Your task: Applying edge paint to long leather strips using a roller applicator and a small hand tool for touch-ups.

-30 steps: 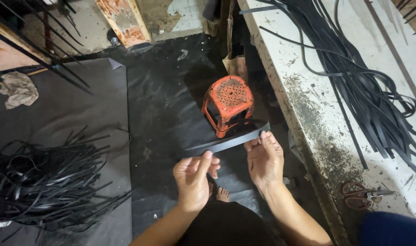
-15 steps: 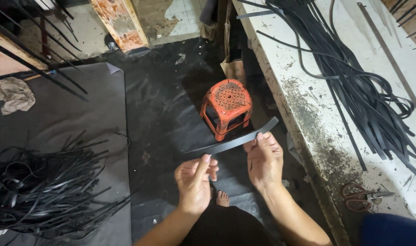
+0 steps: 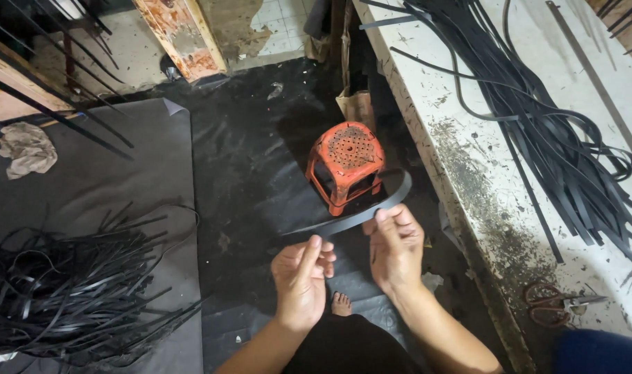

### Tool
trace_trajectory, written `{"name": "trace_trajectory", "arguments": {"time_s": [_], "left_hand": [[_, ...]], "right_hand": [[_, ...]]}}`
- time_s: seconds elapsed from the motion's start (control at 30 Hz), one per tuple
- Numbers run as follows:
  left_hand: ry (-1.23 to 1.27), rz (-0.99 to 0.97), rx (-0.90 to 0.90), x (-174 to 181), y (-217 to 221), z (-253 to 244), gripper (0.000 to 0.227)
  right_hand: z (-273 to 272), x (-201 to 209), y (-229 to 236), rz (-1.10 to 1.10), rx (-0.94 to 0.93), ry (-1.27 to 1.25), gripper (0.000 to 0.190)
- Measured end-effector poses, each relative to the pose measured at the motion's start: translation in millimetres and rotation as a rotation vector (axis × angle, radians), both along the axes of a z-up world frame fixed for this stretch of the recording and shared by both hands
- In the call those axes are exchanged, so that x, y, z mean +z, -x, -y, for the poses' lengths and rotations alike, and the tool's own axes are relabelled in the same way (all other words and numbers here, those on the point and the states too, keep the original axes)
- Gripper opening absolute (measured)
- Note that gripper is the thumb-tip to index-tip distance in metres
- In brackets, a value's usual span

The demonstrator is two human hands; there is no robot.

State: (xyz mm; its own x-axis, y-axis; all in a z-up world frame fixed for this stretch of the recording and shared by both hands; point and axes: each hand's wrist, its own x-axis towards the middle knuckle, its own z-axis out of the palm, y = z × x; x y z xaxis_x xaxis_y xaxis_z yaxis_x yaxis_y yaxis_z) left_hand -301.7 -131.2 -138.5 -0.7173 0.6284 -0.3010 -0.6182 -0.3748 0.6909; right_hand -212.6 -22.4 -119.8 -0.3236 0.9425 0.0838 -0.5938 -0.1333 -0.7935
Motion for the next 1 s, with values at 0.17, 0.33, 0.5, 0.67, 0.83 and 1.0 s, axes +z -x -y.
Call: {"name": "trace_trajectory", "arguments": {"time_s": [0.17,0.33,0.5,0.67,0.83,1.0], "left_hand": [[0.013,-0.01,0.015,2.3,6.6,0.8,0.009],[0.061,-0.019,0.066,-3.7,8.8,-0.3,0.013],[0.086,0.014,-0.001,4.9,3.9,-15.0,0.016],[0.091,0.015,0.044,-7.8,15.8,-4.8,0.017],[0.077,0.06,0.022,-2.2,11.0,-15.9,0.014],[0.067,0.029,0.012,-10.1,14.5,-13.6,0.015]], "right_hand": [[-14.0,-5.2,-3.5,-0.001,-0.038,0.007,0.015],[-19.0,-3.2,-2.2,-0.026,-0.074,0.039,0.012],[-5.5,-8.8,6.9,-0.028,-0.042,-0.06,0.01],[-43.7,-2.9,-6.3,-0.042,-0.125,-0.005,0.01],[-26.8,-0.7,3.8,-0.012,-0.068,-0.091,0.007],[-47.6,-0.9,-4.7,-0.044,-0.141,-0.068,0.005]]}}
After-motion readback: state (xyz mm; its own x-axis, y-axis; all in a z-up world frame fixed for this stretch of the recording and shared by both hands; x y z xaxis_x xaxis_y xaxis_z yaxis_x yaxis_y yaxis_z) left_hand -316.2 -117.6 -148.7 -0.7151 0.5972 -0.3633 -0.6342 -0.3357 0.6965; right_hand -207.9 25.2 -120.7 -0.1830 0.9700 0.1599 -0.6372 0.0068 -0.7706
